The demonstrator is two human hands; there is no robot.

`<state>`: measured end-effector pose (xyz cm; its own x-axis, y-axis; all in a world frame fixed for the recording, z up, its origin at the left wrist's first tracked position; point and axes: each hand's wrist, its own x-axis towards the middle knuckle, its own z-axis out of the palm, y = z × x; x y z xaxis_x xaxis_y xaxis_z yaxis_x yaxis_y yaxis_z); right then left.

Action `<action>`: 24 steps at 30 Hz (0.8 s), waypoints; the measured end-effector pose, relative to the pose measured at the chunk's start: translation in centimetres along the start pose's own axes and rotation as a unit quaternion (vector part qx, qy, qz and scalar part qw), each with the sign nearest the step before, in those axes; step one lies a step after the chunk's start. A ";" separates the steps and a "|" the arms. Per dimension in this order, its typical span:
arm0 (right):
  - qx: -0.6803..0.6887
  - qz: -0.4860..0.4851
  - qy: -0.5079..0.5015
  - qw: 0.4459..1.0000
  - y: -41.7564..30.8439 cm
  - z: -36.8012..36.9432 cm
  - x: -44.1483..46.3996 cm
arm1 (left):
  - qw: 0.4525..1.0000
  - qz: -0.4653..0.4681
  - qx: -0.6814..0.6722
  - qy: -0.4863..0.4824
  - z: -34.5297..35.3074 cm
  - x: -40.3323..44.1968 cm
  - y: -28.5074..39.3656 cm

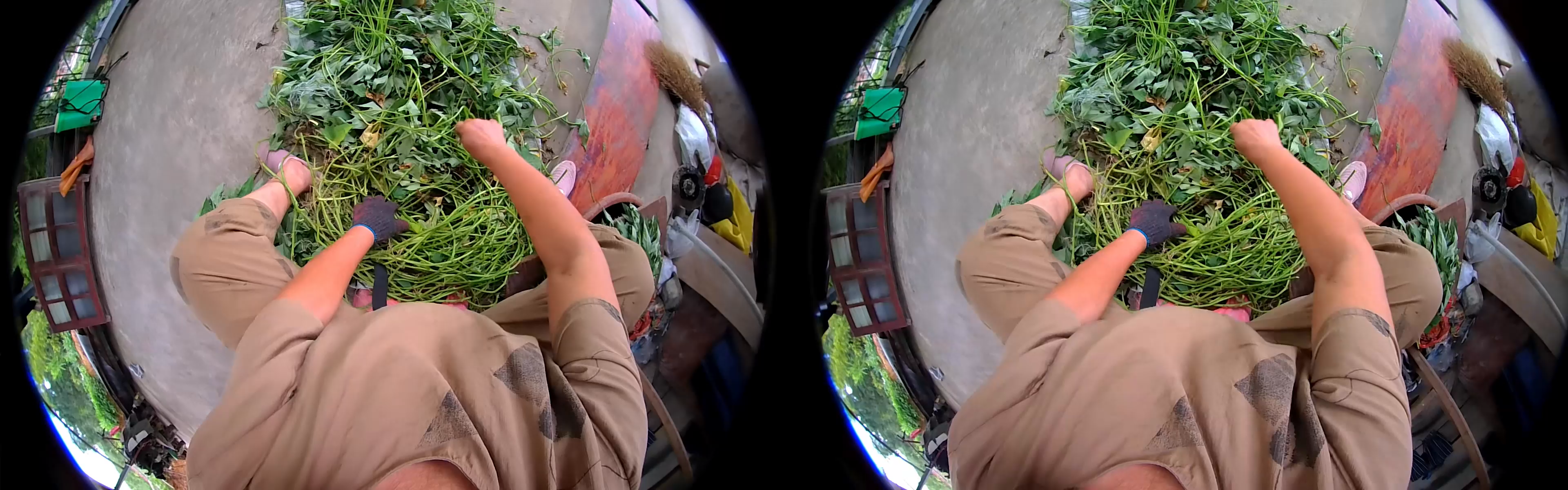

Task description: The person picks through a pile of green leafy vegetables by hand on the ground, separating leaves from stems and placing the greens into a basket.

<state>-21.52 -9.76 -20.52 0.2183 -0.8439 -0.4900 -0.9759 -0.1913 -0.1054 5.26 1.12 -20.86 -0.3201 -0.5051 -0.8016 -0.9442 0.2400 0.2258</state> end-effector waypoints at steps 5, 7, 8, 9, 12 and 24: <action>0.108 0.144 0.193 0.964 7.5 -12.8 -6.3 | 0.998 -0.019 -0.057 0.011 0.2 0.0 -0.4; 0.336 0.106 0.236 0.905 10.3 -15.8 -9.3 | 0.997 -0.019 -0.066 0.044 0.5 -0.1 -0.6; 0.408 0.079 0.243 0.876 10.7 -16.8 -11.1 | 0.995 -0.022 -0.069 0.062 0.6 -0.3 -0.6; 0.478 0.050 0.246 0.842 10.4 -17.6 -13.3 | 0.994 -0.024 -0.072 0.079 0.5 -0.3 -0.6; 0.584 0.001 0.220 0.781 7.9 -17.9 -19.2 | 0.966 -0.012 -0.156 0.205 -0.8 -0.2 -0.6; 0.678 -0.017 0.188 0.710 -4.4 -12.7 -28.1 | 0.609 0.247 -0.662 0.360 -15.2 -16.8 3.2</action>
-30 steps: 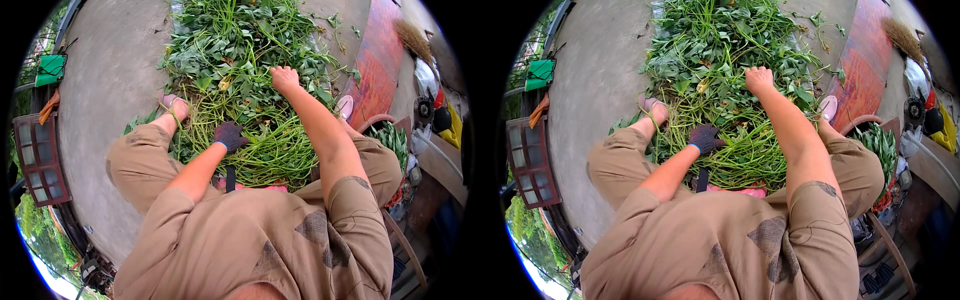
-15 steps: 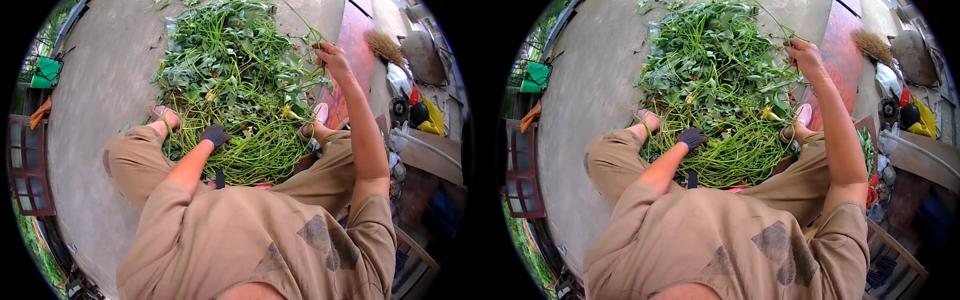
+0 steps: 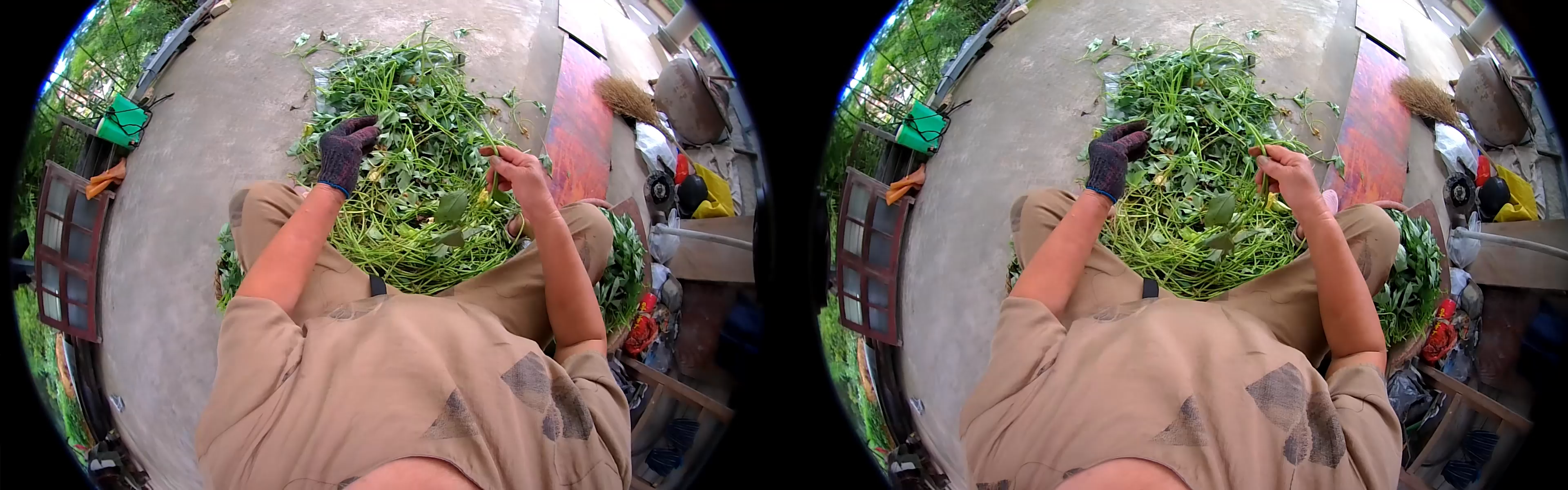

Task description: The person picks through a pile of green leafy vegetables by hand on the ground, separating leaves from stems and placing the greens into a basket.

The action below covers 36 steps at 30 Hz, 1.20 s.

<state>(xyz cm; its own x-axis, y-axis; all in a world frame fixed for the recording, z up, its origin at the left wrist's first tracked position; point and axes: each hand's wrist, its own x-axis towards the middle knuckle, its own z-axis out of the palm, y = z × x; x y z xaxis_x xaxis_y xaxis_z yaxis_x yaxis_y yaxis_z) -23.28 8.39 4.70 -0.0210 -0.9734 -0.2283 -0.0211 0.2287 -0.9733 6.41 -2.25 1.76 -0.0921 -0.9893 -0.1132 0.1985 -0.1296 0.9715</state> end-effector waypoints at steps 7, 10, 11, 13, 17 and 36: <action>-0.027 -0.012 -0.049 0.998 0.3 1.8 -0.8 | 0.999 0.021 0.029 0.034 -3.0 0.1 1.8; -0.030 -0.004 -0.082 0.996 0.9 2.2 -0.7 | 0.996 0.063 -0.032 -0.049 -1.9 0.9 1.9; -0.033 -0.002 -0.092 0.995 1.1 2.3 -0.7 | 0.995 0.055 -0.048 -0.064 -1.5 1.2 1.8; -0.039 0.001 -0.114 0.993 1.4 2.5 -0.8 | 0.991 0.039 -0.080 -0.097 -0.4 1.4 2.2; -0.045 0.004 -0.126 0.991 1.7 2.7 -0.8 | 0.980 -0.031 -0.137 -0.142 -0.1 2.6 1.5; 0.202 0.033 -0.121 0.971 0.8 1.1 -0.4 | 0.968 -0.212 -0.087 -0.107 1.7 1.9 -3.1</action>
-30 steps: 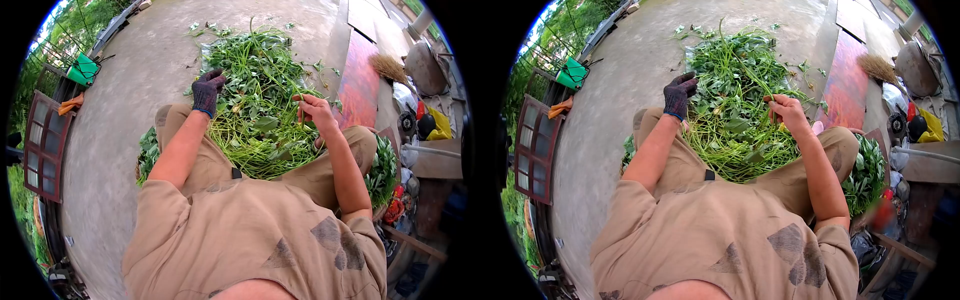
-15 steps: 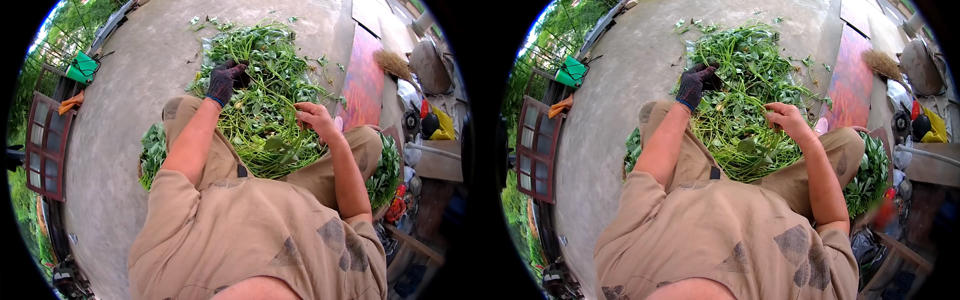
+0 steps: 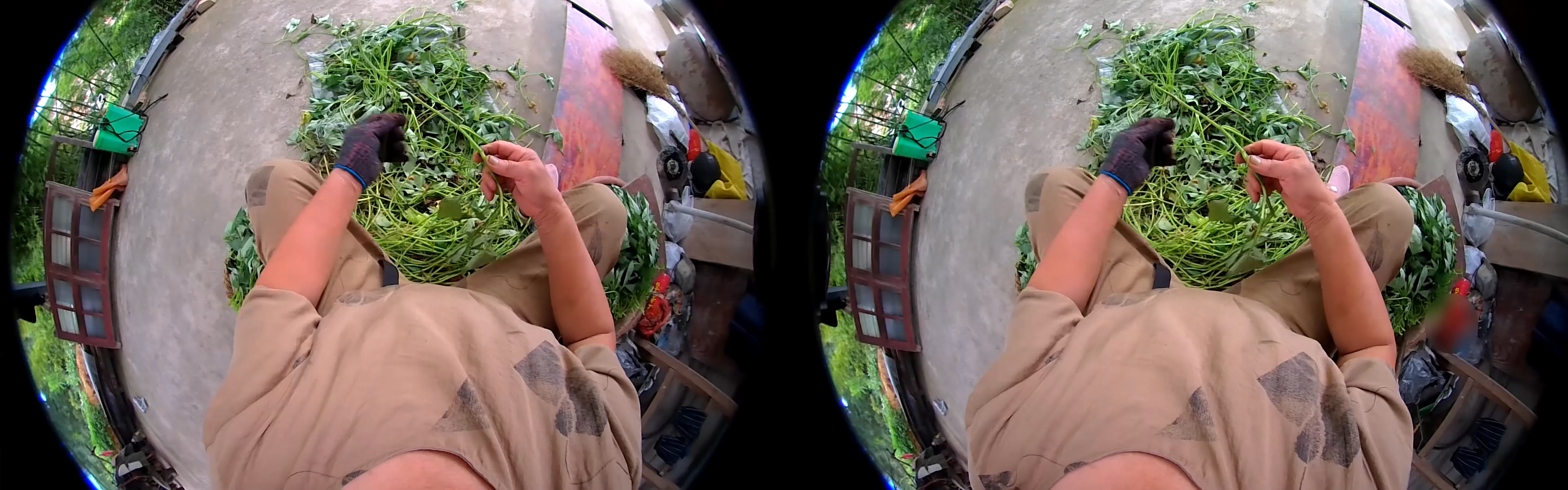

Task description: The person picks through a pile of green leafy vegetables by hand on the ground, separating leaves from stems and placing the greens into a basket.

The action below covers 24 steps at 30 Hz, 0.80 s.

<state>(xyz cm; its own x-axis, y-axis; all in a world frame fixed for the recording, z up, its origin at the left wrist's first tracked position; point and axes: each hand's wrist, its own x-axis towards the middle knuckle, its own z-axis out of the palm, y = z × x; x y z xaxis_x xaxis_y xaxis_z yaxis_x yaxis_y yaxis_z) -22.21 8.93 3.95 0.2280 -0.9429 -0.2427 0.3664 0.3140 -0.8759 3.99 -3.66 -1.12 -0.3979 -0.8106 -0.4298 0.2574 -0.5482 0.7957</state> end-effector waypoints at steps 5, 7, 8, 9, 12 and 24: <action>0.057 0.059 -0.028 0.996 1.4 1.3 0.9 | 0.959 0.032 -0.214 -0.185 6.0 -1.1 -2.8; 0.061 0.063 -0.020 0.996 1.2 1.4 1.2 | 0.961 0.069 -0.156 -0.219 6.0 -1.2 -3.8; 0.067 0.053 -0.017 0.996 1.0 1.2 1.3 | 0.960 0.055 -0.158 -0.223 5.7 -1.2 -4.1; 0.081 0.040 -0.012 0.996 0.7 0.9 1.4 | 0.960 0.040 -0.160 -0.227 5.8 -1.5 -4.2; 0.069 0.029 -0.002 0.997 0.1 0.1 1.4 | 0.963 0.006 -0.144 -0.229 5.4 -1.9 -3.9; -0.074 0.040 0.020 0.996 1.4 -0.9 2.3 | 0.987 -0.041 -0.083 -0.132 5.6 -2.2 -3.8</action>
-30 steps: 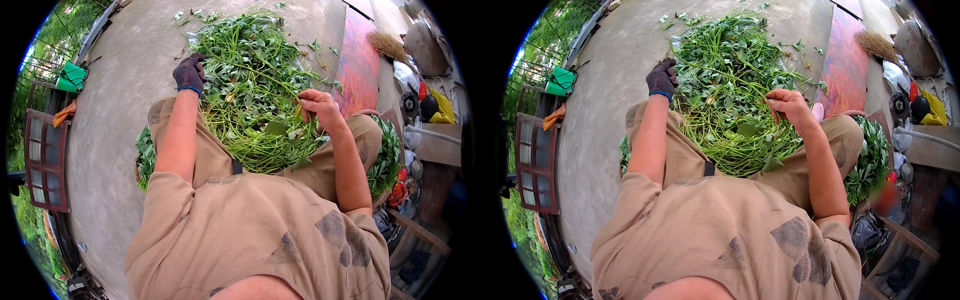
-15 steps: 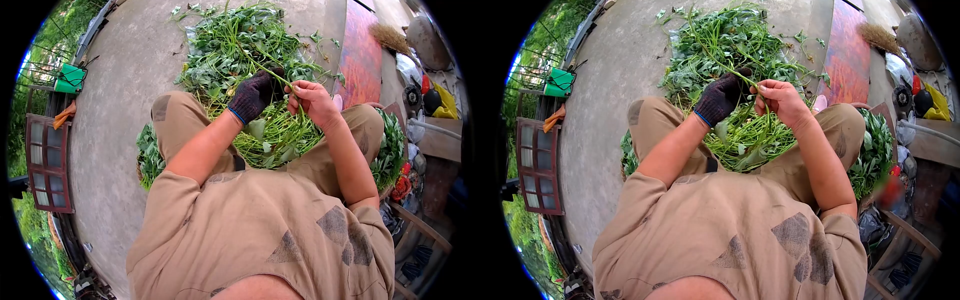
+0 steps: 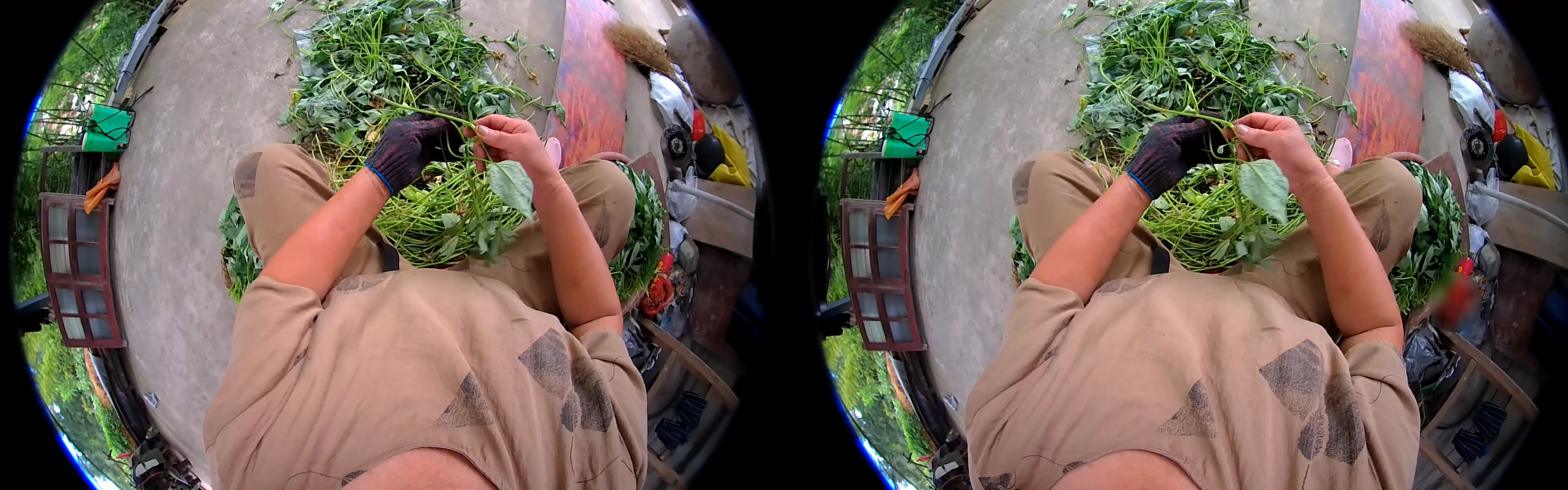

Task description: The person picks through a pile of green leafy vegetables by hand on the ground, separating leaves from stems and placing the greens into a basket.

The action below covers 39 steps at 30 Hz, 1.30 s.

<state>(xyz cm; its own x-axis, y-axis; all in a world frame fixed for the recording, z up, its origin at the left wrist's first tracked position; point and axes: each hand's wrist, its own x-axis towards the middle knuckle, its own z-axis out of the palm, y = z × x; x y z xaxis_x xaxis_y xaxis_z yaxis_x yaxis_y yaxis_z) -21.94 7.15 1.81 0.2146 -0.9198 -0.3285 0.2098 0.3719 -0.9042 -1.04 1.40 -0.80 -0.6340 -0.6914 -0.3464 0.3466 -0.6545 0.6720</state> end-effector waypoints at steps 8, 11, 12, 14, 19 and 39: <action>-0.371 -0.074 0.067 0.923 1.3 1.7 0.6 | 0.992 0.037 0.117 0.028 0.0 0.6 0.5; -0.455 -0.057 0.079 0.885 0.8 2.6 0.4 | 0.985 0.070 0.155 0.028 0.4 0.6 0.1; -0.469 -0.050 0.081 0.878 0.8 2.7 0.5 | 0.980 0.089 0.177 0.022 0.6 0.4 0.1; -0.488 -0.074 0.102 0.863 1.8 2.4 0.9 | 0.972 0.118 0.205 0.010 1.0 0.1 0.3; -0.524 -0.133 0.158 0.826 3.3 2.4 1.7 | 0.975 0.096 0.198 0.026 0.9 0.6 -0.7; -0.464 -0.316 0.207 0.801 3.9 2.9 1.1 | 0.924 0.100 0.367 0.052 -0.8 0.9 -3.6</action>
<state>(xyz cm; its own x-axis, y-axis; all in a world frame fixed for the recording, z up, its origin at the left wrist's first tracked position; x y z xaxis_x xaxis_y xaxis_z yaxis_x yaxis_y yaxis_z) -18.14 7.96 -1.33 -0.0288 -0.9219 0.3864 -0.6895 -0.2616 -0.6754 -2.31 2.90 -4.06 -0.5250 -0.8265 -0.2029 -0.1359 -0.1539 0.9787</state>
